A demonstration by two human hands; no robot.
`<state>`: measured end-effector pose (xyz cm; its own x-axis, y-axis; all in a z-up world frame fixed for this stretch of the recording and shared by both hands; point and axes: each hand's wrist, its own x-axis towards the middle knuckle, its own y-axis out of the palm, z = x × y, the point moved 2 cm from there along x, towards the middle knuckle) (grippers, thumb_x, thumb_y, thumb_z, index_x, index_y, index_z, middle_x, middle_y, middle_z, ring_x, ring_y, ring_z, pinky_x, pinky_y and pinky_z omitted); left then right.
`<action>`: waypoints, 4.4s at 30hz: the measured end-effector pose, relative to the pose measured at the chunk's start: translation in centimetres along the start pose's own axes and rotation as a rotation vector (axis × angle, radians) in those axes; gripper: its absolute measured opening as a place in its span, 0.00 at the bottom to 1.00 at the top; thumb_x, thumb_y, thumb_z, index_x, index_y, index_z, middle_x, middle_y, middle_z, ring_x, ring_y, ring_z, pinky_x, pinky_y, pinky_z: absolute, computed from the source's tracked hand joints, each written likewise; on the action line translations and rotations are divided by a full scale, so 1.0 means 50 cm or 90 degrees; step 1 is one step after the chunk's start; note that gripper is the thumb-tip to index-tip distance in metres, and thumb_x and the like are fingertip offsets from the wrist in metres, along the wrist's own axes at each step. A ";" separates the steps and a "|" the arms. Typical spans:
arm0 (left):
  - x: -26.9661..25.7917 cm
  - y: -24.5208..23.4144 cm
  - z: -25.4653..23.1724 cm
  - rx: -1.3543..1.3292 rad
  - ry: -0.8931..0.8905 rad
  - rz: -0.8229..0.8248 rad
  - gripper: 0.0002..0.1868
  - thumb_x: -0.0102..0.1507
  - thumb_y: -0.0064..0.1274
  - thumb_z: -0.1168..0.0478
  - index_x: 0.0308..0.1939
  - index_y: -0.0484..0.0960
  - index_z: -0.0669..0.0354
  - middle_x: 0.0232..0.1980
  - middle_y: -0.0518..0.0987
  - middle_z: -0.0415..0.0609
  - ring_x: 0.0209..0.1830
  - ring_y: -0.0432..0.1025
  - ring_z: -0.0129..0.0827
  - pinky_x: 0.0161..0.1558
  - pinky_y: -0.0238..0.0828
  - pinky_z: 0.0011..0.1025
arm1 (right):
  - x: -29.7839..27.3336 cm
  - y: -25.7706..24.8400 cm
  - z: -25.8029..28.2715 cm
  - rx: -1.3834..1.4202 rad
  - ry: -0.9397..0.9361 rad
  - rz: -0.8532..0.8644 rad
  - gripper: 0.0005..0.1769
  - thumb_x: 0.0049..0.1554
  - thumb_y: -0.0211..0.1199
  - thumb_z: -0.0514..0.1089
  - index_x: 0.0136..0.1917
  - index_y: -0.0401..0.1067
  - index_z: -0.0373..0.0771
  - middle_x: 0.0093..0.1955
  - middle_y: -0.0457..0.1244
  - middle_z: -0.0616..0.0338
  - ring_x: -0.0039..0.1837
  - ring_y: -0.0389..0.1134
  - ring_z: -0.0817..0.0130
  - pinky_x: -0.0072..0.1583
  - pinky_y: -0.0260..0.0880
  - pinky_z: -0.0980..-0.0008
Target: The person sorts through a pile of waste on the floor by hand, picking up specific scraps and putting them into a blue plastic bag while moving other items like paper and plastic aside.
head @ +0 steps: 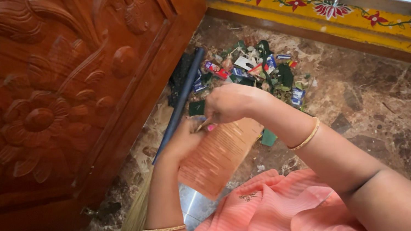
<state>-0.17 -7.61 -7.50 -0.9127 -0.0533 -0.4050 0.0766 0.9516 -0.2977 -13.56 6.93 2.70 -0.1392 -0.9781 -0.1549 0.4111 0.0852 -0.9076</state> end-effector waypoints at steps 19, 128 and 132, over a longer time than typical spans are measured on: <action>-0.073 -0.047 -0.057 -0.171 -0.098 -0.030 0.22 0.68 0.51 0.43 0.43 0.84 0.59 0.28 0.67 0.33 0.27 0.58 0.18 0.28 0.53 0.23 | 0.008 -0.021 0.010 0.163 -0.220 -0.204 0.08 0.47 0.68 0.42 0.42 0.80 0.39 0.43 0.70 0.53 0.53 0.69 0.50 0.54 0.69 0.54; -0.058 -0.022 -0.145 -0.447 0.093 -0.426 0.16 0.60 0.62 0.69 0.51 0.82 0.68 0.47 0.84 0.49 0.42 0.80 0.32 0.43 0.79 0.31 | 0.033 0.028 -0.082 0.786 0.232 -0.453 0.20 0.52 0.74 0.45 0.51 0.68 0.36 0.47 0.69 0.57 0.51 0.70 0.70 0.53 0.71 0.68; -0.062 -0.029 -0.131 -0.405 0.044 -0.419 0.13 0.61 0.61 0.69 0.48 0.83 0.70 0.44 0.85 0.52 0.39 0.81 0.34 0.39 0.80 0.33 | 0.015 -0.008 -0.064 0.202 -0.058 -0.494 0.28 0.47 0.77 0.51 0.56 0.75 0.35 0.52 0.69 0.48 0.56 0.69 0.48 0.59 0.64 0.46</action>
<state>-0.08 -6.82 -0.17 -0.7170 -0.6452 -0.2639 -0.6843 0.7236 0.0902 -16.73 6.75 1.68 -0.4197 -0.7496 0.5119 0.4641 -0.6619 -0.5887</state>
